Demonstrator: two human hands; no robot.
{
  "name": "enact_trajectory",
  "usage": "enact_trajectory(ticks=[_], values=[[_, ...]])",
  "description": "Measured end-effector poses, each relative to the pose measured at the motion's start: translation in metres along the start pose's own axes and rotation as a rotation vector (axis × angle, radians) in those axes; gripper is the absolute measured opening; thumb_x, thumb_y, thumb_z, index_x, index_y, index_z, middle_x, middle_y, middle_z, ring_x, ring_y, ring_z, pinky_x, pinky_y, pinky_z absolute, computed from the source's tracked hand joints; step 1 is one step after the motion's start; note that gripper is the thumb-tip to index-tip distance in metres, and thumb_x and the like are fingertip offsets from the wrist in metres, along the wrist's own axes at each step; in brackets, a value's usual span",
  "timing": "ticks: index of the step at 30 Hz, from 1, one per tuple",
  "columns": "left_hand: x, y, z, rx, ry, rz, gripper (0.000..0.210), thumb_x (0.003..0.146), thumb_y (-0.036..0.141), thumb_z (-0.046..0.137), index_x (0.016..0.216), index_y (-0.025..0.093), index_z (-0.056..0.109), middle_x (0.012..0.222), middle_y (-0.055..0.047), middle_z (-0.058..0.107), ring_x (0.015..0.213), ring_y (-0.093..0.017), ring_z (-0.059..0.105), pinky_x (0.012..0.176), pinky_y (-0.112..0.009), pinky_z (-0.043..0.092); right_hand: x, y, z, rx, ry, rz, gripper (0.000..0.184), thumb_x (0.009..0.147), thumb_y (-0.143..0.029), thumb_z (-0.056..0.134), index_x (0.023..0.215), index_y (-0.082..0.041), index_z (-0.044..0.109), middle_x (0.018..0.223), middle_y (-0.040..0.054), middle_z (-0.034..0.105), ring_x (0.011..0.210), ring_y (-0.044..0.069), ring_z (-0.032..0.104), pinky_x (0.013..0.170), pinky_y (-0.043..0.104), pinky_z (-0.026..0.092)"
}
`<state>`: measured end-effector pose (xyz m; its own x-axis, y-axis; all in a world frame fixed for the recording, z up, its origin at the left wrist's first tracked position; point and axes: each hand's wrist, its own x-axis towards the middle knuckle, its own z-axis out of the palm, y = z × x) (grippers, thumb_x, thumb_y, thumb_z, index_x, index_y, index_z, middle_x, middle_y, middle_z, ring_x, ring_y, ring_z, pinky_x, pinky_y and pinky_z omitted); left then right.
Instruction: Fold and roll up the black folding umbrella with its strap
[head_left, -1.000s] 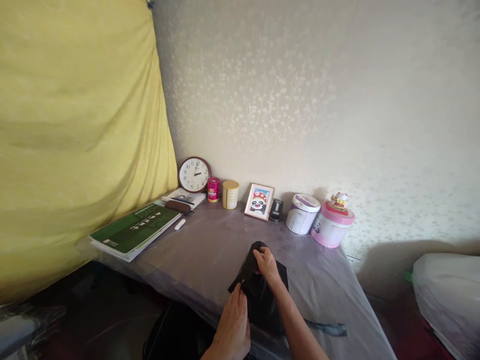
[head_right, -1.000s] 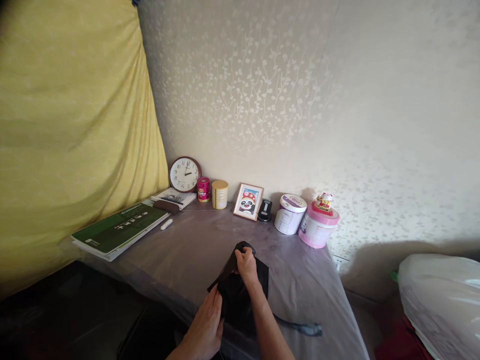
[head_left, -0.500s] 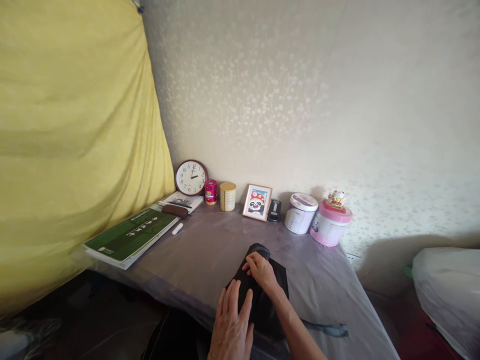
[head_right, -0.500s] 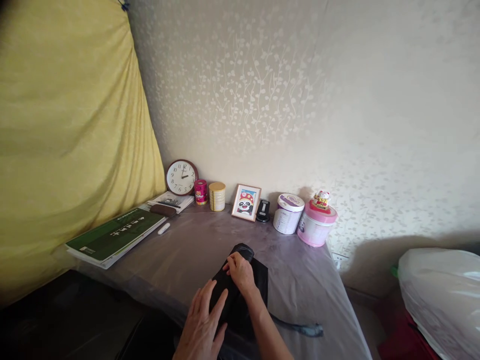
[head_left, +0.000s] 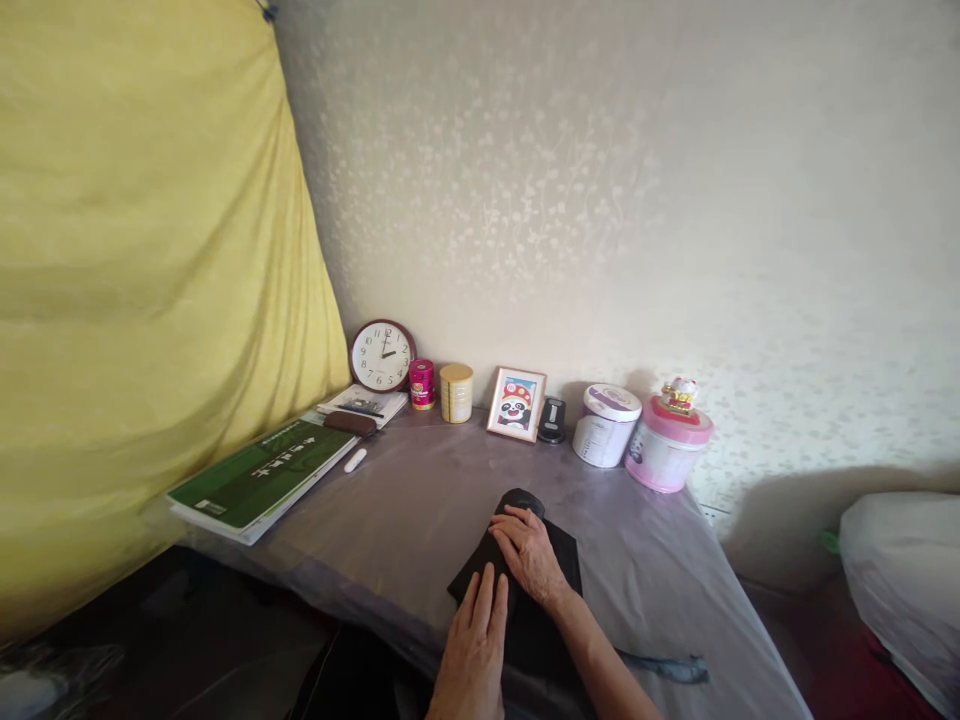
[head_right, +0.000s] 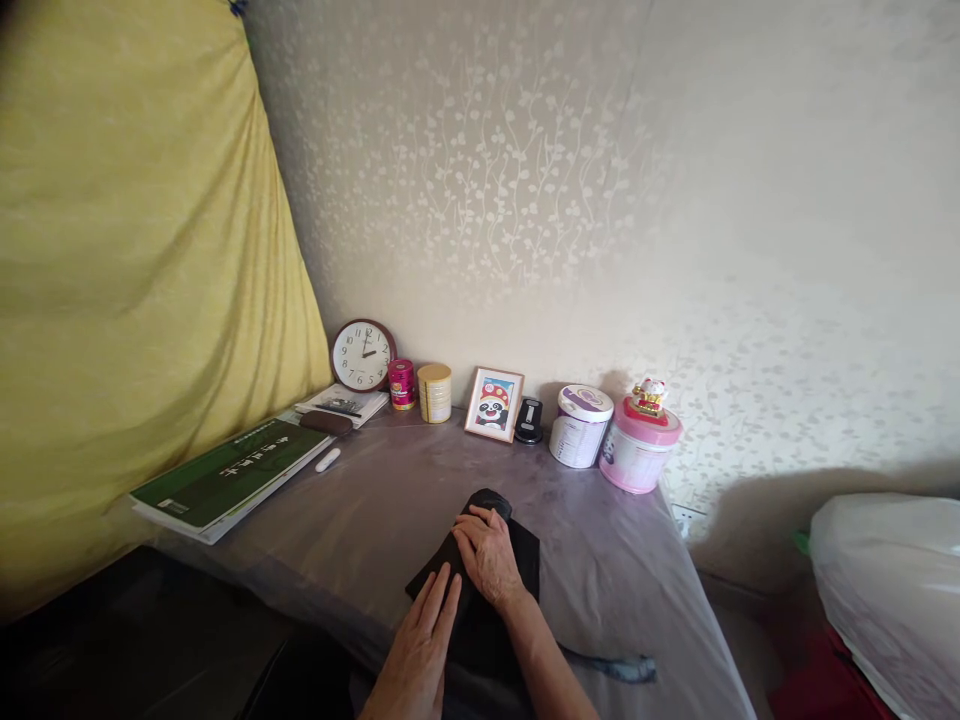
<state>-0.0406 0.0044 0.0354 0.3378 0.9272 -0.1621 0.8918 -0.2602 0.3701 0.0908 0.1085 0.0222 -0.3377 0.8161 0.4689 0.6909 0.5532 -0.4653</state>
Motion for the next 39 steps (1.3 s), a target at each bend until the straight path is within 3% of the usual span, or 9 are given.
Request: enact_trajectory(ticks=[5,10,14,19,22,27,32,36,39], values=[[0.002,-0.004,0.005,-0.056,0.006,-0.037,0.088,0.06,0.001,0.042,0.139,0.015,0.004,0.15,-0.003,0.0,0.138,-0.021,0.004,0.112,-0.034,0.016,0.023,0.026,0.008,-0.012,-0.029,0.108,0.03,0.09,-0.025,0.039,0.092,-0.025,0.069,0.105,0.0022,0.068,0.117,0.021,0.047,0.105,0.046,0.02],[0.002,-0.006,0.007,-0.115,0.012,-0.025,0.088,0.06,0.0,0.04,0.139,0.013,0.004,0.15,-0.003,-0.001,0.138,-0.022,0.004,0.112,-0.034,0.015,0.041,0.045,0.008,0.027,-0.023,0.279,0.029,0.089,-0.027,0.039,0.098,-0.023,0.066,0.111,0.003,0.065,0.111,0.017,0.053,0.1,0.034,0.032],[0.0,-0.005,0.005,-0.152,0.044,-0.027,0.086,0.062,0.0,0.039,0.14,0.014,0.005,0.151,-0.002,0.0,0.138,-0.021,0.006,0.112,-0.033,0.017,0.04,0.057,-0.004,0.018,0.044,0.435,0.033,0.088,-0.03,0.036,0.102,-0.018,0.064,0.107,0.0083,0.067,0.102,0.02,0.059,0.092,0.032,0.04],[-0.003,-0.01,0.012,-0.206,0.115,-0.01,0.084,0.065,0.002,0.038,0.141,0.017,0.005,0.151,-0.001,0.002,0.137,-0.02,0.013,0.111,-0.032,0.02,0.003,0.07,-0.034,-0.01,0.152,0.642,0.038,0.085,-0.033,0.034,0.102,-0.013,0.062,0.1,0.0129,0.067,0.094,0.022,0.063,0.082,0.031,0.045],[-0.003,-0.013,0.018,-0.221,0.187,0.017,0.082,0.067,0.002,0.036,0.141,0.019,0.005,0.151,0.0,0.004,0.137,-0.018,0.015,0.11,-0.032,0.021,-0.03,0.072,-0.049,-0.028,0.185,0.727,0.037,0.083,-0.035,0.035,0.095,-0.014,0.063,0.089,0.0111,0.069,0.086,0.022,0.065,0.075,0.031,0.047],[-0.002,-0.016,0.022,-0.237,0.223,0.043,0.08,0.069,0.003,0.036,0.141,0.021,0.006,0.151,0.0,0.006,0.136,-0.018,0.016,0.11,-0.032,0.02,-0.065,0.054,-0.056,0.205,0.118,0.894,0.039,0.081,-0.045,0.036,0.096,-0.018,0.06,0.077,0.0056,0.067,0.069,0.018,0.065,0.053,0.024,0.047],[-0.002,-0.017,0.021,-0.251,0.227,0.047,0.081,0.069,0.004,0.037,0.141,0.021,0.005,0.152,-0.001,0.005,0.136,-0.018,0.017,0.11,-0.032,0.022,-0.073,0.031,-0.047,0.193,0.097,0.848,0.045,0.077,-0.051,0.038,0.096,-0.016,0.059,0.069,0.0038,0.063,0.054,0.018,0.06,0.048,0.026,0.046],[-0.003,-0.017,0.02,-0.242,0.218,0.029,0.085,0.067,0.002,0.038,0.141,0.023,0.003,0.152,-0.003,0.003,0.136,-0.019,0.016,0.11,-0.034,0.021,-0.074,0.027,-0.036,0.067,0.214,0.732,0.036,0.073,-0.047,0.047,0.088,-0.019,0.061,0.066,0.0044,0.064,0.066,0.022,0.063,0.061,0.03,0.047],[-0.005,-0.016,0.02,-0.23,0.203,0.011,0.091,0.063,-0.001,0.04,0.141,0.024,0.0,0.152,-0.005,0.001,0.137,-0.02,0.016,0.109,-0.033,0.023,-0.068,0.024,-0.032,0.075,0.239,0.673,0.031,0.071,-0.045,0.051,0.084,-0.019,0.063,0.066,0.0047,0.065,0.067,0.024,0.063,0.061,0.032,0.048]])
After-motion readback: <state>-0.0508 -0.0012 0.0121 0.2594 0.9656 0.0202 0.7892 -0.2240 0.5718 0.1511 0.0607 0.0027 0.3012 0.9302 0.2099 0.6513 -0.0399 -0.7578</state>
